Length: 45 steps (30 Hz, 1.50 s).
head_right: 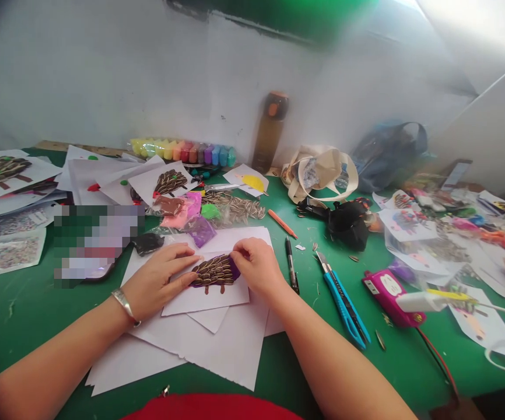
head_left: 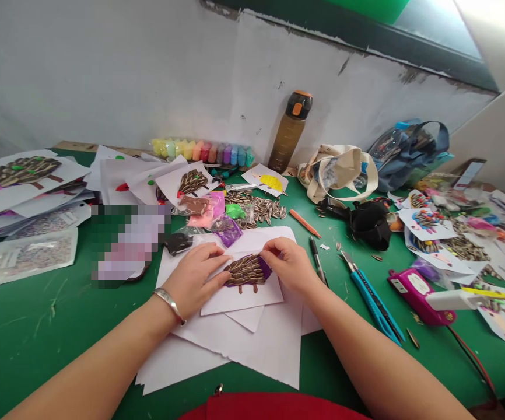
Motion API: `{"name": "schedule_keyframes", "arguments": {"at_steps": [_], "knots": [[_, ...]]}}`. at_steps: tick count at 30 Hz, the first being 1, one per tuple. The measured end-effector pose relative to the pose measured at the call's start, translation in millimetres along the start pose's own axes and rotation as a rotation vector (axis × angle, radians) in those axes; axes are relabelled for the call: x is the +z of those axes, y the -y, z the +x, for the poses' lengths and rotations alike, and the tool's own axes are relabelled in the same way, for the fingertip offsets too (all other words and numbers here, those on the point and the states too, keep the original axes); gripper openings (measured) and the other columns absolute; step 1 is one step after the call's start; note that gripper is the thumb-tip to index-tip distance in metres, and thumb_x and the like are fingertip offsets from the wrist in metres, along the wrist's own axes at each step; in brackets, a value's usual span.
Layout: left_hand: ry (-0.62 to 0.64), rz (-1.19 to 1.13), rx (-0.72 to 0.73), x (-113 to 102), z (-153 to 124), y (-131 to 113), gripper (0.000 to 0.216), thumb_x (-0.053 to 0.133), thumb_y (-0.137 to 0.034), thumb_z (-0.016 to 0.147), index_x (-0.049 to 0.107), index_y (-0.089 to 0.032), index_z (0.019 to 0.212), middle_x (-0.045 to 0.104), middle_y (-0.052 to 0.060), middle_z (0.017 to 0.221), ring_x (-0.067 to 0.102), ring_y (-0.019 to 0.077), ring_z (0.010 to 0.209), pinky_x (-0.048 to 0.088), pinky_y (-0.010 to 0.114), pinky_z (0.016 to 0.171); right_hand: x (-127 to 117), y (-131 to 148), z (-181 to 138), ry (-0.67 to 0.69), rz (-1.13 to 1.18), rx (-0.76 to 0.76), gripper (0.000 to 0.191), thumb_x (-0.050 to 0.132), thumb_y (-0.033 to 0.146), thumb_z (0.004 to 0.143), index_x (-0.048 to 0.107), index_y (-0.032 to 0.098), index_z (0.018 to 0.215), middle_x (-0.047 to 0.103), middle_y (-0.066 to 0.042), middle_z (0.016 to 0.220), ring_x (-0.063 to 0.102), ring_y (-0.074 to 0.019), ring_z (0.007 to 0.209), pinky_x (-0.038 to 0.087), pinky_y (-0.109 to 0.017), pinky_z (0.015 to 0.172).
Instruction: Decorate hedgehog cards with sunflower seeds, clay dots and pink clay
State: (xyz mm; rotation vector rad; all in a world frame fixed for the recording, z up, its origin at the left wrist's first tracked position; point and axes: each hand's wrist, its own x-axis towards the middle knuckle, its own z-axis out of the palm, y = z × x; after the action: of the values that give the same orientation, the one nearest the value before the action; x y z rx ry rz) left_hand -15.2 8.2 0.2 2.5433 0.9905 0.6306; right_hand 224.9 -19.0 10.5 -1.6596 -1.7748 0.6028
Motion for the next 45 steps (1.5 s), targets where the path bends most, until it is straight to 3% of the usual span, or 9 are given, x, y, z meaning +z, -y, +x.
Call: {"name": "schedule_keyframes", "arguments": {"at_steps": [23, 32, 38, 45], "knots": [[0.013, -0.003, -0.013, 2, -1, -1, 0.03, 0.05, -0.031, 0.093, 0.066, -0.013, 0.112, 0.059, 0.012, 0.109, 0.053, 0.0256, 0.105, 0.043, 0.043, 0.096, 15, 1, -4, -0.069, -0.245, -0.014, 0.014, 0.052, 0.017, 0.084, 0.053, 0.02, 0.07, 0.059, 0.0, 0.072, 0.051, -0.0168, 0.073, 0.032, -0.03, 0.068], [0.011, -0.01, -0.013, 2, -1, -1, 0.032, 0.05, -0.031, 0.093, 0.065, -0.012, 0.113, 0.059, 0.013, 0.111, 0.053, 0.0269, 0.107, 0.043, 0.046, 0.097, 17, 4, -5, -0.026, -0.339, -0.043, 0.014, 0.053, 0.017, 0.086, 0.057, 0.02, 0.072, 0.06, -0.001, 0.074, 0.052, -0.0189, 0.078, 0.033, -0.032, 0.071], [0.013, -0.017, -0.022, 1, -1, -1, 0.031, 0.051, -0.031, 0.092, 0.066, -0.014, 0.112, 0.06, 0.012, 0.109, 0.054, 0.0264, 0.105, 0.044, 0.044, 0.097, 11, 0, -3, 0.006, -0.221, -0.051, 0.016, 0.054, 0.018, 0.086, 0.064, 0.02, 0.074, 0.064, -0.002, 0.076, 0.056, -0.0189, 0.078, 0.04, -0.032, 0.074], [-0.002, -0.012, -0.012, 2, -1, 0, 0.031, 0.05, -0.032, 0.092, 0.066, -0.014, 0.112, 0.06, 0.012, 0.111, 0.054, 0.0268, 0.106, 0.043, 0.045, 0.097, 9, -9, -4, -0.06, -0.043, -0.199, 0.029, 0.046, 0.011, 0.087, 0.071, 0.019, 0.101, 0.066, -0.007, 0.092, 0.06, -0.0193, 0.087, 0.047, -0.032, 0.078]]}}
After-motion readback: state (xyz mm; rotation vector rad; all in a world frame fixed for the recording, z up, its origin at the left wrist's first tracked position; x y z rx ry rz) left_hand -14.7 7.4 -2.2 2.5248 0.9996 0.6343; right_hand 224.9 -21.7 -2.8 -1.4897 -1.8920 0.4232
